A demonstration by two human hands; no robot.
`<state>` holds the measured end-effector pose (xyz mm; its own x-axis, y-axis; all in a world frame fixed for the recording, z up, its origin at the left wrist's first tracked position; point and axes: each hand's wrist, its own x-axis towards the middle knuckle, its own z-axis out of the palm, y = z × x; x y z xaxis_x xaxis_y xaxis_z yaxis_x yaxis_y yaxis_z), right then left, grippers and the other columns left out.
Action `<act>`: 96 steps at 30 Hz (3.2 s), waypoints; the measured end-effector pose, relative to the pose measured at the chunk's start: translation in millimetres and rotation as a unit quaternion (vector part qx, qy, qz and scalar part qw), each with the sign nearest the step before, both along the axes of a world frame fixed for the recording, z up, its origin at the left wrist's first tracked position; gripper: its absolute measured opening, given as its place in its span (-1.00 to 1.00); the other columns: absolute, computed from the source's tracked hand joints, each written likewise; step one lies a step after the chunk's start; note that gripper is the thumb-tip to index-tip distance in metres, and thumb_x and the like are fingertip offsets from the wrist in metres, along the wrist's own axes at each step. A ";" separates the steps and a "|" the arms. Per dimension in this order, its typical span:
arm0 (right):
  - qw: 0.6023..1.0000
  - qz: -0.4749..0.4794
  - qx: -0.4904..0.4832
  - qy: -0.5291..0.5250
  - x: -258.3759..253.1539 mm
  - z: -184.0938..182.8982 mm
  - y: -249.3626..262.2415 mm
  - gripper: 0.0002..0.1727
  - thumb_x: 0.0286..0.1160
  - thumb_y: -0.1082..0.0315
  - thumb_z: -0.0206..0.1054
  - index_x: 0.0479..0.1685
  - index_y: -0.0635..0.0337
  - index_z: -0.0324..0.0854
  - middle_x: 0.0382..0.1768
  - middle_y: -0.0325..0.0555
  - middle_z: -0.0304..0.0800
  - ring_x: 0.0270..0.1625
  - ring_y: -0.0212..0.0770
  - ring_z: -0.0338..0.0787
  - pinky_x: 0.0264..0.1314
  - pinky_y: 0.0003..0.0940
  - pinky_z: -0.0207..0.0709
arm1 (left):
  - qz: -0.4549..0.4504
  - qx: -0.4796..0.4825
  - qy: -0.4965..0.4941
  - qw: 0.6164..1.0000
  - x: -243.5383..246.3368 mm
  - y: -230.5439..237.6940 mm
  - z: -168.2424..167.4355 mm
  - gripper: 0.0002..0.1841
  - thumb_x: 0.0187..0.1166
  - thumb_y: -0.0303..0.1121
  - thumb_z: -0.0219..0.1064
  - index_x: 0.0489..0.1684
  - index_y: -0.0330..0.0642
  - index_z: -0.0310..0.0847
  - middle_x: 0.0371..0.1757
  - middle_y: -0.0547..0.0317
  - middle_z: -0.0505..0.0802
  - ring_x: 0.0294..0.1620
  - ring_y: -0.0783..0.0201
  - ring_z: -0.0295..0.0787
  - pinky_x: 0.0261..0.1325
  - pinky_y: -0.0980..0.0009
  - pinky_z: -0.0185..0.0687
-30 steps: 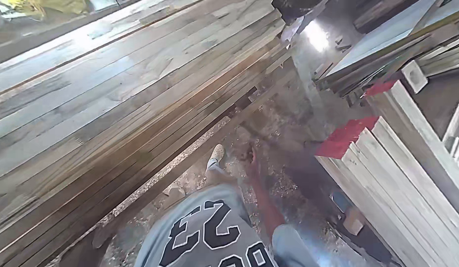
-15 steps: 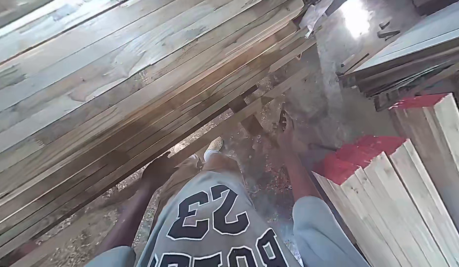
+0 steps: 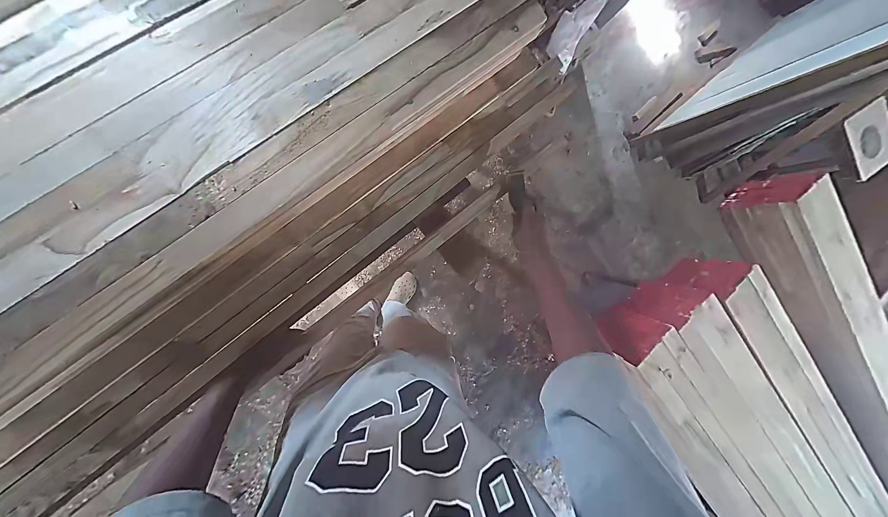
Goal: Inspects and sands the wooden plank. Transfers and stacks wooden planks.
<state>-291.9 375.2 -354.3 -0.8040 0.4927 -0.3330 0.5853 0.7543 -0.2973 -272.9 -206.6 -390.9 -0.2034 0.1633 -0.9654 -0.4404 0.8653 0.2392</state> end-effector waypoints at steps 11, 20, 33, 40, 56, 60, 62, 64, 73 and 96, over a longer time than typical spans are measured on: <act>0.979 -0.142 -0.098 -0.111 -58.1 64.3 -7.8 -0.54 0.61 0.32 0.23 0.44 0.35 0.55 -0.11 0.26 0.84 -0.28 0.05 0.88 -0.12 0.03 0.78 | -0.213 0.014 0.084 0.973 -5.7 13.3 38.0 -0.33 0.84 0.13 0.00 0.25 -0.44 0.64 0.22 -0.46 0.77 0.37 -0.36 0.67 0.45 -0.37 0.42; 0.960 -0.115 -0.217 -0.136 39.3 81.8 -100.3 -0.43 0.68 0.35 0.30 0.69 0.13 0.38 0.24 0.22 0.72 -0.22 -0.12 0.90 -0.17 -0.23 0.84 | -0.236 -0.083 0.224 0.942 32.8 15.2 37.8 -0.14 0.52 0.39 0.21 0.46 -0.28 0.49 0.11 -0.33 0.84 0.15 -0.33 0.82 0.12 -0.34 0.69; 0.985 -0.057 0.023 -0.164 96.3 21.1 -218.2 -0.25 0.59 0.32 0.31 0.83 0.03 0.20 0.60 0.43 0.38 0.42 0.32 0.68 0.39 0.11 0.64 | -0.229 -0.050 0.265 0.935 42.6 4.0 13.0 -0.23 0.55 0.28 0.14 0.43 -0.28 0.48 0.11 -0.30 0.82 0.08 -0.33 0.83 0.00 -0.37 0.68; 0.976 -0.014 -0.058 -0.209 10.7 64.8 -232.0 -0.61 0.53 0.26 0.37 0.25 0.29 0.65 0.00 0.29 0.82 -0.05 0.19 0.88 0.05 0.23 0.74 | -0.176 0.043 0.215 0.960 32.0 -11.2 17.5 -0.09 0.38 0.42 0.36 0.57 -0.11 0.43 0.21 -0.23 0.82 0.28 -0.27 0.76 0.26 -0.38 0.61; 0.985 -0.020 -0.009 -0.169 19.1 98.8 -221.5 -0.52 0.80 0.32 0.07 0.59 0.36 0.44 0.31 0.45 0.67 0.28 0.30 0.78 0.38 0.25 0.59 | -0.108 0.103 0.112 0.983 39.8 -104.8 24.2 -0.30 0.59 0.32 0.24 0.40 -0.10 0.61 0.11 -0.17 0.86 0.20 -0.14 0.81 0.33 -0.28 0.61; 0.991 -0.002 0.008 -0.134 11.1 75.4 -224.2 -0.55 0.82 0.28 0.06 0.51 0.35 0.51 0.22 0.44 0.73 0.20 0.31 0.81 0.31 0.28 0.64 | -0.085 0.124 0.072 0.986 37.6 -103.8 14.3 -0.32 0.53 0.36 0.27 0.31 -0.04 0.63 -0.05 0.01 0.88 -0.04 0.06 0.88 0.15 -0.12 0.75; 0.993 0.017 0.006 -0.117 18.4 53.7 -246.5 -0.51 0.72 0.25 0.25 0.50 0.38 0.50 0.27 0.46 0.71 0.33 0.36 0.74 0.42 0.31 0.54 | -0.104 0.120 0.053 0.986 36.0 -108.7 15.9 -0.33 0.54 0.32 0.29 0.29 -0.10 0.63 -0.04 -0.04 0.88 -0.03 0.01 0.87 0.17 -0.18 0.72; 0.986 0.035 0.023 -0.164 22.6 61.3 -260.2 -0.52 0.65 0.35 0.26 0.48 0.42 0.52 0.32 0.45 0.68 0.41 0.33 0.69 0.50 0.23 0.49 | -0.132 0.117 0.052 0.983 27.5 -101.8 13.5 -0.32 0.55 0.31 0.30 0.31 -0.13 0.63 0.00 -0.11 0.87 0.04 -0.08 0.84 0.22 -0.27 0.65; 0.978 0.008 0.045 -0.202 -6.4 88.8 -236.3 -0.58 0.76 0.30 0.14 0.47 0.31 0.54 0.26 0.40 0.72 0.33 0.34 0.74 0.39 0.28 0.55 | -0.128 0.093 0.018 0.987 30.6 -111.2 3.6 -0.35 0.54 0.25 0.36 0.43 -0.02 0.61 0.11 -0.16 0.85 0.17 -0.15 0.80 0.30 -0.32 0.57; 0.978 0.019 -0.152 0.141 70.5 -21.2 -238.7 -0.45 0.72 0.39 0.14 0.69 0.34 0.35 0.53 0.41 0.48 0.48 0.17 0.65 0.49 -0.04 0.63 | -0.169 0.015 0.219 0.961 48.5 -73.4 18.3 -0.15 0.42 0.45 0.32 0.56 0.01 0.52 0.19 -0.17 0.84 0.27 -0.23 0.77 0.31 -0.37 0.58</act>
<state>-221.4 136.5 -375.5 -0.9013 0.3723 -0.2214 0.4199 0.6256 -0.6574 -224.4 -280.0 -372.7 -0.5192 0.3183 -0.7932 0.0139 0.9311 0.3646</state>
